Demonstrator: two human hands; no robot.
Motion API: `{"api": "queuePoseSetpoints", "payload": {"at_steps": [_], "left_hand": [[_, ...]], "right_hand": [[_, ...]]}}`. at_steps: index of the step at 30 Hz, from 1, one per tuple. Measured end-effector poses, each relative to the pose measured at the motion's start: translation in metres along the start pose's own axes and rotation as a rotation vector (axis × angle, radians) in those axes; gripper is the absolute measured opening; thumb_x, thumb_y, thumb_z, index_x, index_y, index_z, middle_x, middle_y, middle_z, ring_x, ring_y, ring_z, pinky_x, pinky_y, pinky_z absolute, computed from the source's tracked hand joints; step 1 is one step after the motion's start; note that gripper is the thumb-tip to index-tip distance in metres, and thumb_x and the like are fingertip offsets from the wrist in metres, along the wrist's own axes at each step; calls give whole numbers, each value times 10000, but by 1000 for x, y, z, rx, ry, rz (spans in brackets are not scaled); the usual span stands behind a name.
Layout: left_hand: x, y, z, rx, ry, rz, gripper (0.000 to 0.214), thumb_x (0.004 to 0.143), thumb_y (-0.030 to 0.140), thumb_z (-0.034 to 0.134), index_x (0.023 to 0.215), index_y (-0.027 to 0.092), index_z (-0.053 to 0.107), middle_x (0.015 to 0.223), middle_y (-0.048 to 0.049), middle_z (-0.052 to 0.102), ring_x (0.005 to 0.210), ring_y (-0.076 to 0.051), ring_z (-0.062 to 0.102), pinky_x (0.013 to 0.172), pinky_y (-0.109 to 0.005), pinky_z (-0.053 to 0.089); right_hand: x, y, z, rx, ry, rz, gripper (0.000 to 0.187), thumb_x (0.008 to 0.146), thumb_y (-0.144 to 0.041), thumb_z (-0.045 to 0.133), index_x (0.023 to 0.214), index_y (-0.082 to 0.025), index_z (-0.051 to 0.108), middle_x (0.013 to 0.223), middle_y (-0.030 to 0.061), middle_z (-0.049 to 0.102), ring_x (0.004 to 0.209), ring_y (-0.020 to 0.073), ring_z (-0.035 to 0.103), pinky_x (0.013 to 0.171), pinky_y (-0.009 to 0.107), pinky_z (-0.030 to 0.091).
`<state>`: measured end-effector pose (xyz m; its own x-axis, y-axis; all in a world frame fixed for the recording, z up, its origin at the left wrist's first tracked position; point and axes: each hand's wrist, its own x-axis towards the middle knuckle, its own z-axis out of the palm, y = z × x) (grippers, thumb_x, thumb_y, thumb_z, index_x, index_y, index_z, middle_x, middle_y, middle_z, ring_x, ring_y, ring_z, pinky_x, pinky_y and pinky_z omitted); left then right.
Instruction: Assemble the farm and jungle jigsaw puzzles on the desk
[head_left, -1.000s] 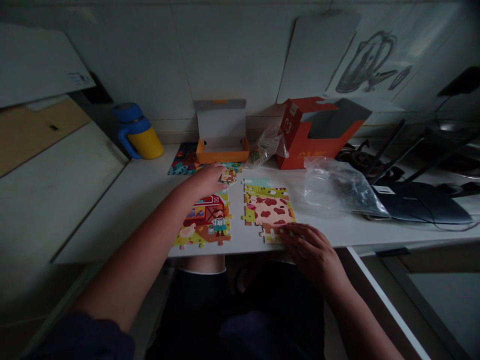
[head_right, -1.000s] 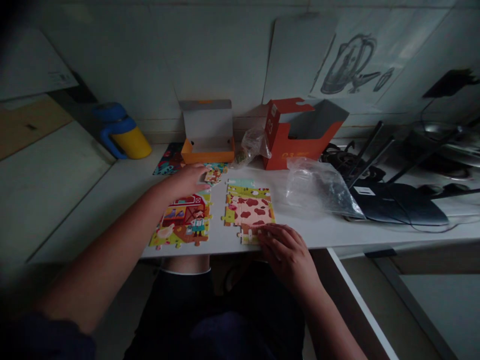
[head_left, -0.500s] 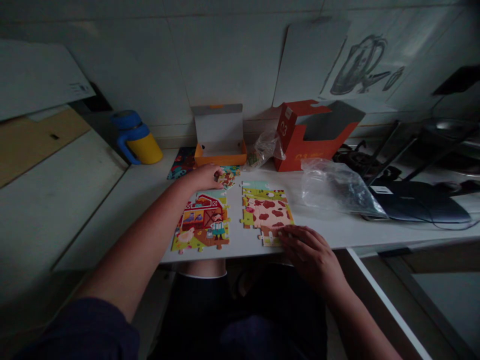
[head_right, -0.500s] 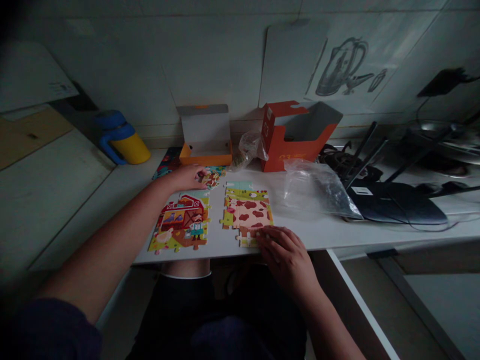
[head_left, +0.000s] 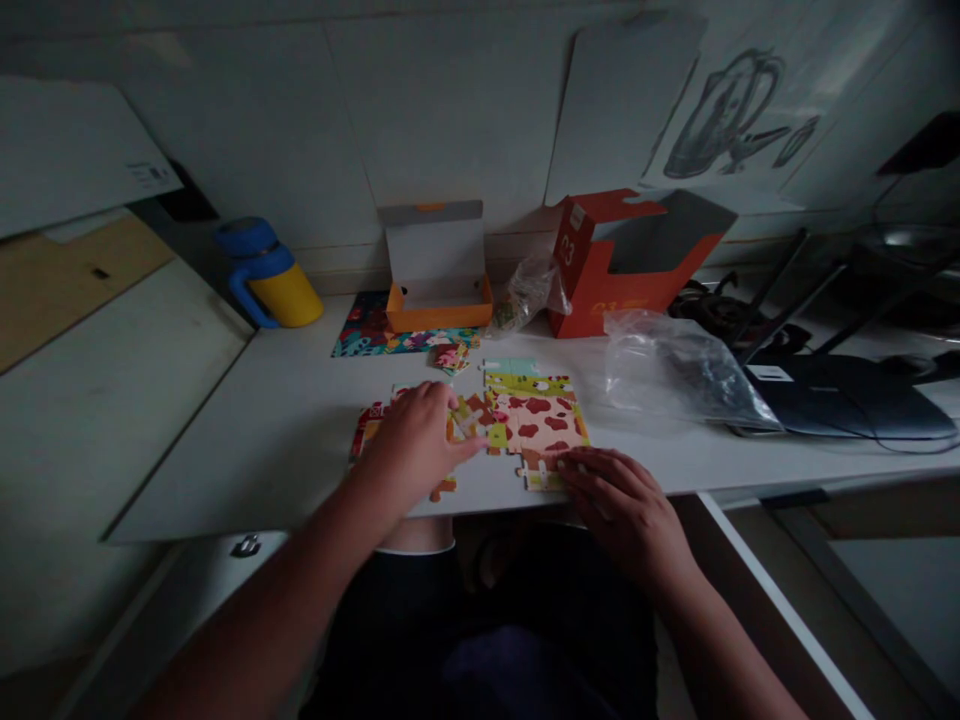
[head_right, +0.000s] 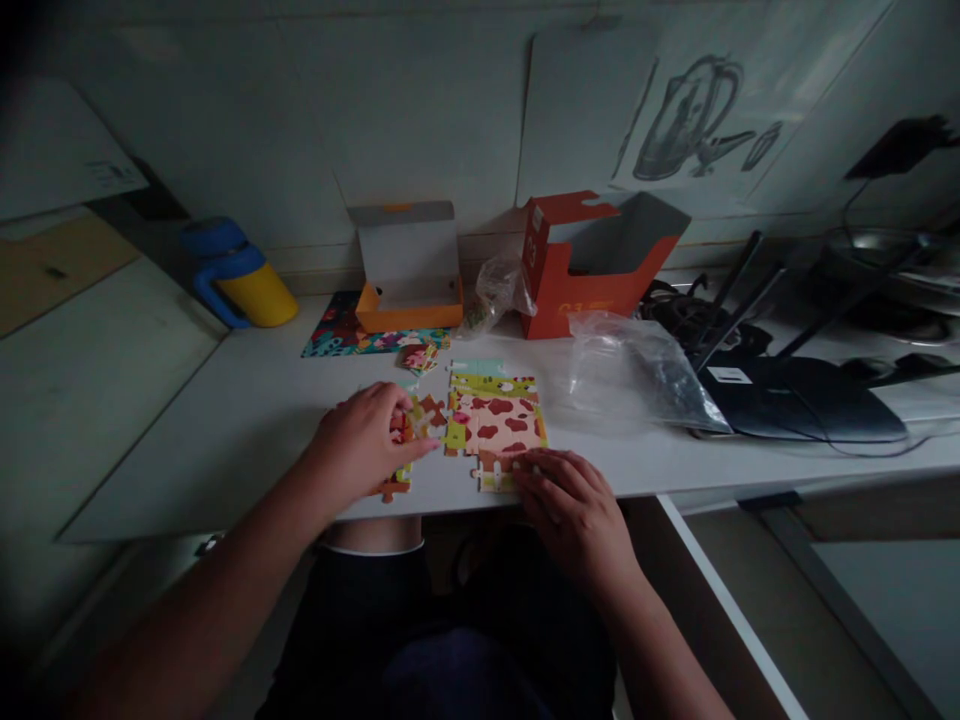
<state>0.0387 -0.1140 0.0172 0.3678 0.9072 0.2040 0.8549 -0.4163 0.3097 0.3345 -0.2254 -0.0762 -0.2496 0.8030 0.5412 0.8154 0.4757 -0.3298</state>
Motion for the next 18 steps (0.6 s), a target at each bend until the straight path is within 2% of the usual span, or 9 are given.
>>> {"api": "queuePoseSetpoints", "payload": {"at_steps": [2, 4, 8, 10, 12, 15, 18], "left_hand": [[-34, 24, 13, 62, 30, -23, 461, 829, 486, 878, 1044, 183, 604, 1072, -140, 702, 1052, -354, 676, 931, -504, 562], [-56, 42, 27, 104, 82, -23, 458, 826, 489, 878, 1022, 175, 609, 1061, -172, 699, 1067, -394, 671, 928, -544, 568], [-68, 61, 48, 223, 122, -74, 514, 815, 625, 851, 939, 184, 619, 915, -154, 684, 906, -370, 678, 782, -507, 587], [-65, 62, 49, 249, 98, -90, 550, 804, 682, 835, 908, 186, 621, 874, -137, 675, 883, -360, 679, 762, -495, 587], [-63, 59, 44, 209, 49, -64, 526, 812, 646, 848, 919, 180, 628, 906, -128, 683, 926, -357, 683, 812, -502, 591], [-58, 45, 34, 82, -35, 98, 414, 854, 456, 882, 1057, 177, 654, 1100, -108, 712, 1093, -333, 671, 1003, -518, 559], [-51, 29, 30, -43, -90, 280, 471, 898, 301, 858, 1303, 217, 634, 1374, -75, 682, 1286, -296, 616, 1145, -494, 497]], "right_hand": [[0, 0, 0, -5, -2, 1, 312, 1022, -224, 674, 1317, -306, 737, 1348, 72, 750, 1246, 290, 688, 1077, 533, 565], [0, 0, 0, -11, -4, 2, 310, 1021, -227, 671, 1314, -305, 740, 1349, 73, 750, 1243, 293, 690, 1071, 535, 565], [0, -1, -1, -15, -3, 1, 330, 1024, -215, 668, 1335, -301, 733, 1354, 76, 745, 1255, 291, 682, 1076, 522, 557], [0, -1, -2, -12, -5, -5, 331, 1025, -211, 668, 1339, -296, 731, 1360, 79, 742, 1259, 289, 680, 1077, 514, 558], [0, -2, -2, -19, -1, -10, 322, 1028, -212, 667, 1334, -290, 732, 1359, 81, 743, 1252, 287, 684, 1069, 508, 563], [0, -2, -1, -39, 2, -22, 313, 1035, -210, 662, 1334, -275, 727, 1364, 85, 740, 1252, 287, 684, 1073, 512, 559], [-1, -2, -1, -43, 2, -28, 299, 1036, -208, 662, 1323, -264, 726, 1371, 88, 735, 1263, 290, 678, 1079, 519, 554]]}}
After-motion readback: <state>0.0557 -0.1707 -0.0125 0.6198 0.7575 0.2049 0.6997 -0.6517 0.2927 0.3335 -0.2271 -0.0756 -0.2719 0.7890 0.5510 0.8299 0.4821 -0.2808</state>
